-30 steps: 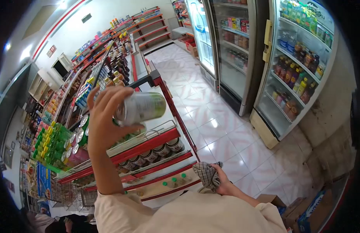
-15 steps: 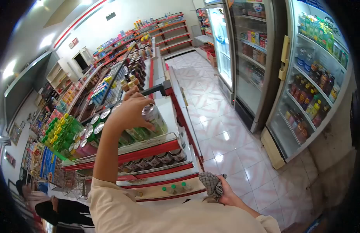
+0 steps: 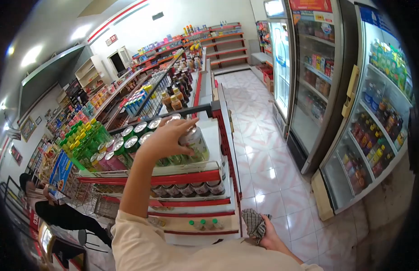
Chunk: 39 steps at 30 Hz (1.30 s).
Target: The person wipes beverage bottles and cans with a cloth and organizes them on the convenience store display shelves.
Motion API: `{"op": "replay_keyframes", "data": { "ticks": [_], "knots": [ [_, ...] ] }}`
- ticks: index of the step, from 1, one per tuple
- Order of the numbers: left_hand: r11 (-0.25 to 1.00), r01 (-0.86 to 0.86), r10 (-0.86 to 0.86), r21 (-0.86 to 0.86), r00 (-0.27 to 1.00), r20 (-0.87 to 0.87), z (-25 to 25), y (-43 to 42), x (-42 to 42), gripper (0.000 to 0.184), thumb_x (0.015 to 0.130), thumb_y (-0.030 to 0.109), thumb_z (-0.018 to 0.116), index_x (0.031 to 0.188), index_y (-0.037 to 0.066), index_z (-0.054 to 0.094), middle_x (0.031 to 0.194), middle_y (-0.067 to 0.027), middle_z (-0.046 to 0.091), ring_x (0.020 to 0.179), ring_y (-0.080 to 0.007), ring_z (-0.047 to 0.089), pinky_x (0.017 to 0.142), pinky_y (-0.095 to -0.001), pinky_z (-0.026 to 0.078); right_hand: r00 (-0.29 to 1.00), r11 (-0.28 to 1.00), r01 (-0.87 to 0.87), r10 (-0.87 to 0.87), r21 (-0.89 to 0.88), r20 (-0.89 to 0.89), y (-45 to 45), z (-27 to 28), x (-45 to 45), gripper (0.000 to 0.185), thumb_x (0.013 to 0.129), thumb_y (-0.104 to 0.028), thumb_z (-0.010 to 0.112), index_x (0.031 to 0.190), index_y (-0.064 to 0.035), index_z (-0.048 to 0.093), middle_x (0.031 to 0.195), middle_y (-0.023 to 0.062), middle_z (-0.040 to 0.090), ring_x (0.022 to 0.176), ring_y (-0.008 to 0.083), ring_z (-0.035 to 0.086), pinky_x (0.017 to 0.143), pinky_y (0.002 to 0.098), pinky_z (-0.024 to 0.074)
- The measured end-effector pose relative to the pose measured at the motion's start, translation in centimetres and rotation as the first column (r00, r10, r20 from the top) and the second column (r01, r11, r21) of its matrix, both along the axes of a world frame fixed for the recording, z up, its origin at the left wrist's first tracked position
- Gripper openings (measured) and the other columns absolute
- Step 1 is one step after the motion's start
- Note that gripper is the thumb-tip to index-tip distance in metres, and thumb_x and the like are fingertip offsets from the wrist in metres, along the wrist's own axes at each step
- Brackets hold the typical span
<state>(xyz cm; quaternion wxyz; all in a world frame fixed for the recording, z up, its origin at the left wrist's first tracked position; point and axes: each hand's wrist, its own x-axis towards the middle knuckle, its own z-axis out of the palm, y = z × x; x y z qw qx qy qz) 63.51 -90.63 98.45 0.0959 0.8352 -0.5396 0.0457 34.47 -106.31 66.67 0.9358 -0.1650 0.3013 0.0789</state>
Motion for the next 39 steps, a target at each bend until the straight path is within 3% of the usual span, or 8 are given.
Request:
{"op": "replay_keyframes", "data": {
  "ticks": [6, 10, 14, 16, 21, 32, 37, 39],
  "knots": [
    [0.840, -0.053, 0.379, -0.540, 0.771, 0.512, -5.3, 7.2, -4.6, 0.070, 0.076, 0.058, 0.058, 0.129, 0.014, 0.047, 0.138, -0.0143, 0.037, 0.129, -0.0288, 0.033, 0.106, -0.0460, 0.017, 0.996, 0.995, 0.091, -0.092, 0.026, 0.017, -2.9, -3.9, -0.5, 0.041, 0.089, -0.046, 0.039, 0.105, -0.0148, 0.060, 0.090, 0.0019, 0.064, 0.071, 0.0173, 0.058, 0.047, 0.0316, 0.0405],
    [0.267, -0.136, 0.776, -0.954, 0.617, 0.129, -20.8, 17.4, -5.2, 0.058, 0.091, 0.055, 0.035, 0.117, 0.004, 0.044, 0.126, -0.0179, 0.030, 0.121, -0.0325, 0.029, 0.100, -0.0476, 0.026, 0.953, 0.947, 0.285, -0.296, -0.147, -0.059, -6.4, -10.0, -1.5, 0.045, 0.088, -0.049, 0.044, 0.107, -0.0120, 0.059, 0.091, 0.0038, 0.064, 0.074, 0.0193, 0.059, 0.056, 0.0322, 0.0472],
    [-0.191, -0.981, 0.948, -0.042, -0.173, -0.269, -46.2, 32.3, -9.8, 0.059, 0.096, 0.038, 0.035, 0.135, -0.005, 0.029, 0.141, -0.0286, 0.024, 0.131, -0.0423, 0.021, 0.109, -0.0454, 0.014, 0.911, 0.849, 0.070, -0.269, -0.524, -0.313, -10.8, -23.1, -8.6, 0.038, 0.088, -0.039, 0.053, 0.104, -0.0053, 0.057, 0.090, 0.0027, 0.062, 0.071, 0.0169, 0.059, 0.062, 0.0302, 0.0483],
    [-0.084, -0.784, 0.903, 0.615, -0.321, -0.285, -54.5, 36.3, -17.6, 0.056, 0.095, 0.037, 0.036, 0.133, -0.004, 0.031, 0.136, -0.0270, 0.028, 0.127, -0.0401, 0.025, 0.106, -0.0439, 0.018, 0.968, 0.797, -0.196, 0.064, -0.572, -0.242, -11.0, -25.9, -18.0, 0.022, 0.084, -0.024, 0.061, 0.097, -0.0064, 0.060, 0.081, 0.0018, 0.059, 0.068, 0.0149, 0.057, 0.059, 0.0312, 0.0485],
    [0.055, -0.598, 0.555, 0.799, -0.647, -0.523, -58.8, 34.8, -30.5, 0.049, 0.094, 0.033, 0.038, 0.128, -0.003, 0.037, 0.125, -0.0231, 0.038, 0.116, -0.0345, 0.036, 0.098, -0.0403, 0.027, 0.733, 0.440, -0.680, 0.433, -0.586, -0.525, -12.2, -23.3, -18.8, 0.018, 0.083, -0.020, 0.062, 0.094, -0.0068, 0.060, 0.079, 0.0017, 0.058, 0.067, 0.0147, 0.056, 0.059, 0.0312, 0.0482],
    [-0.031, -0.969, 0.258, 0.246, -0.245, -0.934, -55.3, 32.9, -24.5, 0.036, 0.091, 0.024, 0.042, 0.116, 0.000, 0.051, 0.100, -0.0144, 0.061, 0.091, -0.0223, 0.060, 0.081, -0.0324, 0.047, 0.548, 0.127, -0.718, 0.709, -0.684, -0.444, -11.0, -19.1, -5.9, 0.010, 0.079, -0.012, 0.064, 0.087, -0.0074, 0.062, 0.073, 0.0015, 0.056, 0.066, 0.0142, 0.055, 0.058, 0.0313, 0.0474],
    [-0.021, -0.997, 0.562, -0.077, 0.052, -0.826, -46.1, 32.3, -19.1, 0.035, 0.088, 0.033, 0.052, 0.111, 0.007, 0.056, 0.091, -0.0129, 0.063, 0.083, -0.0189, 0.059, 0.073, -0.0324, 0.046, 0.153, 0.105, -0.988, 0.796, -0.115, -0.586, -11.2, -21.2, 3.9, 0.006, 0.072, -0.008, 0.066, 0.078, -0.0084, 0.063, 0.068, 0.0023, 0.056, 0.061, 0.0163, 0.053, 0.057, 0.0319, 0.0461],
    [-0.012, -0.976, 0.628, 0.216, -0.175, -0.758, -49.4, 33.5, -20.5, 0.034, 0.089, 0.032, 0.050, 0.110, 0.007, 0.057, 0.088, -0.0114, 0.062, 0.079, -0.0189, 0.058, 0.072, -0.0311, 0.047, 0.296, 0.076, -0.931, 0.732, -0.358, -0.614, -13.1, -27.2, 2.6, 0.008, 0.072, -0.009, 0.064, 0.079, -0.0081, 0.064, 0.070, 0.0032, 0.058, 0.061, 0.0179, 0.054, 0.057, 0.0339, 0.0465]
  ]
}}
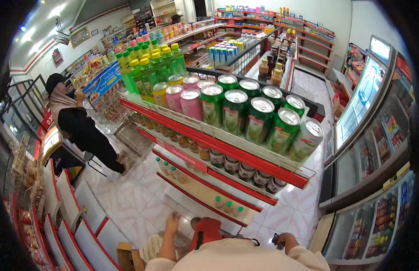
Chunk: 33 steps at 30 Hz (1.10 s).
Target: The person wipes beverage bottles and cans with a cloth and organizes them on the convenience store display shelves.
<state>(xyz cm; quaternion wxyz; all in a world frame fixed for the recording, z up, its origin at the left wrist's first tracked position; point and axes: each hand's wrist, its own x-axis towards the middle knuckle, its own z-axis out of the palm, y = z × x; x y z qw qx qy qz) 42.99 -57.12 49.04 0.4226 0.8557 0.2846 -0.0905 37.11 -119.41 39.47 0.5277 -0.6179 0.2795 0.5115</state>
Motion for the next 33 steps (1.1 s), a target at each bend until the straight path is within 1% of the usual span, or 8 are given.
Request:
{"op": "replay_keyframes", "data": {
  "ticks": [3, 6, 18, 22, 23, 26, 30, 33],
  "knots": [
    [0.957, -0.072, 0.002, -0.281, 0.970, -0.243, -10.5, 2.8, -4.9, 0.033, 0.089, 0.031, 0.050, 0.110, 0.006, 0.057, 0.088, -0.0132, 0.061, 0.082, -0.0205, 0.059, 0.072, -0.0321, 0.048, 0.971, 0.907, -0.179, 0.225, -0.380, 0.080, 3.6, 0.5, 0.9, 0.012, 0.071, -0.016, 0.061, 0.069, -0.0037, 0.059, 0.075, 0.0102, 0.061, 0.052, 0.0248, 0.054, 0.047, 0.0412, 0.0424],
    [0.894, -0.134, -0.056, -0.427, 0.913, -0.404, -11.0, 5.5, -4.9, 0.034, 0.089, 0.031, 0.049, 0.112, 0.006, 0.055, 0.093, -0.0139, 0.060, 0.086, -0.0213, 0.059, 0.073, -0.0329, 0.048, 0.936, 0.845, -0.180, 0.305, -0.503, 0.177, 6.9, 0.0, 0.8, 0.014, 0.072, -0.017, 0.062, 0.074, -0.0038, 0.059, 0.078, 0.0112, 0.062, 0.057, 0.0256, 0.055, 0.051, 0.0413, 0.0432],
    [0.806, -0.524, 0.423, -0.275, 0.835, -0.351, -7.7, 39.6, -2.2, 0.040, 0.091, 0.030, 0.046, 0.122, 0.005, 0.047, 0.111, -0.0169, 0.057, 0.100, -0.0248, 0.057, 0.077, -0.0362, 0.048, 0.868, 0.805, -0.014, 0.304, -0.593, 0.392, 28.0, -4.9, 3.4, 0.028, 0.074, -0.024, 0.064, 0.093, -0.0045, 0.060, 0.089, 0.0150, 0.062, 0.077, 0.0290, 0.058, 0.066, 0.0416, 0.0461],
    [0.774, -0.195, 0.231, -0.603, 0.973, -0.018, -11.1, 42.7, 7.9, 0.043, 0.092, 0.030, 0.045, 0.126, 0.005, 0.044, 0.117, -0.0178, 0.055, 0.105, -0.0260, 0.056, 0.078, -0.0374, 0.048, 0.705, 0.708, 0.047, 0.477, -0.705, 0.525, 33.4, -7.2, 6.9, 0.033, 0.075, -0.027, 0.065, 0.099, -0.0047, 0.060, 0.093, 0.0163, 0.063, 0.084, 0.0301, 0.059, 0.071, 0.0417, 0.0471],
    [0.807, -0.089, 0.039, -0.584, 0.994, -0.097, -10.4, 39.1, 11.0, 0.054, 0.090, 0.046, 0.044, 0.134, 0.016, 0.036, 0.121, -0.0087, 0.055, 0.107, -0.0227, 0.053, 0.094, -0.0362, 0.034, 0.637, 0.665, 0.113, 0.522, -0.738, 0.568, 34.1, -7.3, 8.3, 0.034, 0.075, -0.027, 0.065, 0.101, -0.0047, 0.061, 0.094, 0.0166, 0.063, 0.086, 0.0304, 0.060, 0.073, 0.0417, 0.0474],
    [0.733, 0.221, -0.392, -0.643, 0.910, -0.133, -1.3, 30.2, 17.4, 0.048, 0.093, 0.032, 0.043, 0.134, 0.007, 0.035, 0.131, -0.0196, 0.044, 0.118, -0.0279, 0.047, 0.093, -0.0415, 0.042, 0.618, 0.740, 0.313, 0.317, -0.595, 0.719, 35.6, -2.5, 12.9, 0.046, 0.072, -0.035, 0.068, 0.107, -0.0064, 0.060, 0.107, 0.0164, 0.061, 0.096, 0.0318, 0.059, 0.080, 0.0400, 0.0471],
    [0.748, 0.111, -0.347, -0.654, 0.906, -0.244, -12.3, 37.1, 13.8, 0.043, 0.090, 0.033, 0.048, 0.125, 0.009, 0.047, 0.111, -0.0082, 0.059, 0.097, -0.0200, 0.056, 0.085, -0.0327, 0.041, 0.689, 0.823, 0.481, -0.143, -0.302, 0.710, 39.9, 6.8, 12.2, 0.057, 0.072, -0.042, 0.070, 0.106, 0.0019, 0.058, 0.096, 0.0170, 0.064, 0.083, 0.0271, 0.062, 0.074, 0.0378, 0.0489],
    [0.865, -0.051, -0.194, -0.499, 0.883, -0.428, -10.7, 42.0, 10.2, 0.042, 0.090, 0.032, 0.048, 0.124, 0.008, 0.047, 0.110, -0.0086, 0.059, 0.096, -0.0202, 0.057, 0.083, -0.0327, 0.042, 0.783, 0.819, 0.440, -0.149, -0.368, 0.604, 39.1, 2.1, 6.7, 0.052, 0.072, -0.040, 0.070, 0.103, 0.0002, 0.059, 0.084, 0.0144, 0.065, 0.070, 0.0250, 0.062, 0.064, 0.0366, 0.0494]
  ]
}}
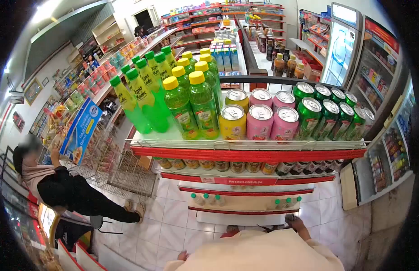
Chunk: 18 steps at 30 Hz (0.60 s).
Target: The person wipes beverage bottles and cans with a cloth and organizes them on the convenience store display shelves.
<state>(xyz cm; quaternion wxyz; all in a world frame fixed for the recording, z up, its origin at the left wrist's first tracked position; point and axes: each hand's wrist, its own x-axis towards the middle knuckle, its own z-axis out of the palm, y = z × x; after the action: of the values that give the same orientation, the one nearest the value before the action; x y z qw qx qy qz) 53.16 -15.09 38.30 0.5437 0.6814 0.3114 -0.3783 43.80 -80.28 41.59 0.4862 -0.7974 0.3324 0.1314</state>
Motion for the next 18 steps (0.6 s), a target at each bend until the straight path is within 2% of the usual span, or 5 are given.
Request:
{"op": "replay_keyframes", "data": {
  "ticks": [2, 8, 14, 17, 18],
  "knots": [
    [0.993, -0.092, 0.097, 0.070, 0.993, -0.072, 0.7, 2.1, -1.3, 0.042, 0.090, 0.032, 0.049, 0.124, 0.007, 0.048, 0.109, -0.0089, 0.059, 0.095, -0.0203, 0.057, 0.083, -0.0327, 0.043, 0.984, 1.000, 0.015, -0.016, -0.012, -0.175, -1.7, -6.1, -5.7, 0.049, 0.072, -0.039, 0.070, 0.101, -0.0010, 0.061, 0.076, 0.0127, 0.066, 0.061, 0.0236, 0.062, 0.057, 0.0358, 0.0497],
    [0.979, -0.180, 0.190, 0.095, 0.975, -0.116, 0.2, 1.3, -2.5, 0.040, 0.089, 0.030, 0.049, 0.122, 0.005, 0.049, 0.107, -0.0097, 0.060, 0.093, -0.0207, 0.058, 0.080, -0.0327, 0.045, 0.946, 0.998, -0.030, 0.008, -0.063, -0.324, 0.5, -5.6, -12.6, 0.046, 0.071, -0.037, 0.071, 0.098, -0.0018, 0.061, 0.073, 0.0120, 0.066, 0.059, 0.0233, 0.062, 0.055, 0.0354, 0.0497],
    [1.000, -0.020, 0.020, -0.024, 1.000, -0.003, -0.1, -2.8, -1.3, 0.039, 0.089, 0.028, 0.050, 0.120, 0.004, 0.050, 0.105, -0.0105, 0.060, 0.091, -0.0211, 0.058, 0.078, -0.0327, 0.046, 0.967, 0.998, -0.017, 0.002, -0.057, -0.254, 1.7, -7.0, -12.3, 0.042, 0.070, -0.036, 0.071, 0.094, -0.0026, 0.062, 0.070, 0.0114, 0.065, 0.057, 0.0230, 0.061, 0.054, 0.0350, 0.0497],
    [0.997, 0.063, -0.059, -0.042, 0.994, 0.089, 0.8, -2.8, -1.4, 0.038, 0.089, 0.027, 0.050, 0.119, 0.003, 0.050, 0.104, -0.0109, 0.060, 0.090, -0.0213, 0.058, 0.077, -0.0327, 0.047, 0.997, 0.998, 0.000, -0.005, -0.060, -0.083, 0.9, -12.1, -11.4, 0.040, 0.070, -0.035, 0.072, 0.092, -0.0030, 0.062, 0.069, 0.0111, 0.065, 0.055, 0.0229, 0.061, 0.053, 0.0348, 0.0498],
    [0.994, 0.101, -0.094, -0.036, 0.981, 0.169, 0.7, -2.2, -1.6, 0.038, 0.089, 0.027, 0.050, 0.118, 0.003, 0.050, 0.103, -0.0110, 0.060, 0.090, -0.0214, 0.059, 0.077, -0.0327, 0.048, 1.000, 0.999, 0.014, -0.015, -0.042, -0.021, 1.7, -10.3, -9.9, 0.040, 0.070, -0.035, 0.072, 0.092, -0.0031, 0.062, 0.068, 0.0110, 0.065, 0.055, 0.0228, 0.061, 0.053, 0.0347, 0.0498]
  ]
}}
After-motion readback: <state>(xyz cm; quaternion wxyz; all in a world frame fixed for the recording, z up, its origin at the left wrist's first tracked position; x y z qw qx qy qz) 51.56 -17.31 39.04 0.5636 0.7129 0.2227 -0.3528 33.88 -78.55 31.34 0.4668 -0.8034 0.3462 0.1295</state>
